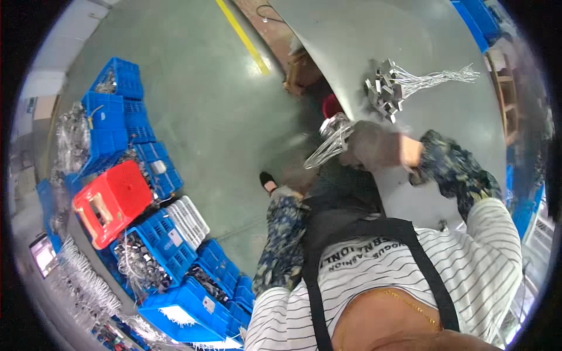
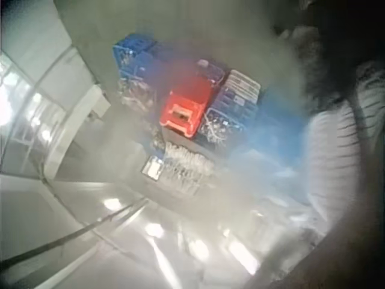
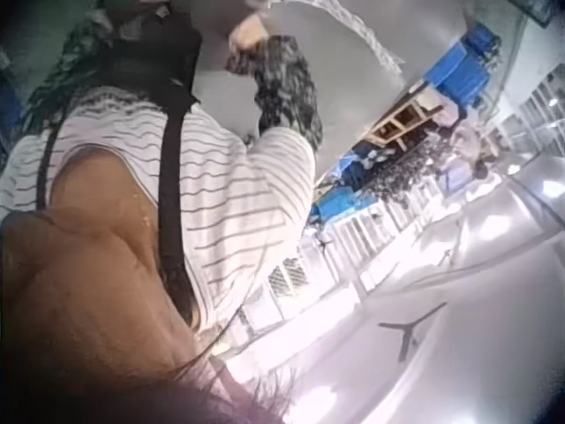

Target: The person retrieves wire assemblies with metal terminals from a crate, sorts and bundles them on the workbench, and shakes and straightens the wire strands by hand.

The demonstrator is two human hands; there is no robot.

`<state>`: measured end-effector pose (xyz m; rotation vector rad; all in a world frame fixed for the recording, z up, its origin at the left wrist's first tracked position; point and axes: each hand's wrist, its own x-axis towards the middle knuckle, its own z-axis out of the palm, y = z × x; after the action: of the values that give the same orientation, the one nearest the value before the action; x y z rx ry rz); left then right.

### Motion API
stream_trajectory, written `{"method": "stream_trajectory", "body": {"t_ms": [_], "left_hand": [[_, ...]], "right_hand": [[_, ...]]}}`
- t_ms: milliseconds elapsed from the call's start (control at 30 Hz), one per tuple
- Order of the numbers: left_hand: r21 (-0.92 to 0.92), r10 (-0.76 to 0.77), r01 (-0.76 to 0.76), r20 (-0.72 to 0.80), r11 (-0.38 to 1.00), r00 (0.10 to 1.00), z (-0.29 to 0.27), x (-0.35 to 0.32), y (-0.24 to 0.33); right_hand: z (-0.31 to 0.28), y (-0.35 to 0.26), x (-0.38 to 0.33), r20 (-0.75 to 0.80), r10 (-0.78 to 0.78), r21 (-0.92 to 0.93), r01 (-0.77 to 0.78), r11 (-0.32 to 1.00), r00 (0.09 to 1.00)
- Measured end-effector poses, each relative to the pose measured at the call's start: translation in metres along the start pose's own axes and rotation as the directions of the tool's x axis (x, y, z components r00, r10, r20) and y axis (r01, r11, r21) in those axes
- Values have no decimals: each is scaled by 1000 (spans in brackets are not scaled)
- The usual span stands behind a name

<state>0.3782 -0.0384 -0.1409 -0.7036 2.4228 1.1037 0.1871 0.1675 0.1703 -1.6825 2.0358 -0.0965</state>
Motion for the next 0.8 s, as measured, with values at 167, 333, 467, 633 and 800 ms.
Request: {"method": "stream_trajectory", "body": {"t_ms": [167,333,467,633,800], "left_hand": [[38,540,-539,-60,842,839,-22,-46,168],[184,662,-652,6,736,749,-108,-70,184],[61,734,-741,-218,668,643,-79,-77,184],[45,625,-819,-671,572,399,39,-49,231],[-235,784,-786,-123,572,608,15,-56,242]], "right_hand": [[-38,-13,-96,-1,161,-137,-159,978,987],[-7,-11,-48,31,104,-91,-101,991,994],[23,-6,-4,-140,98,135,-79,988,985],[26,-4,-59,20,477,465,-430,774,879],[-9,-33,-92,8,528,60,-527,847,849]]}}
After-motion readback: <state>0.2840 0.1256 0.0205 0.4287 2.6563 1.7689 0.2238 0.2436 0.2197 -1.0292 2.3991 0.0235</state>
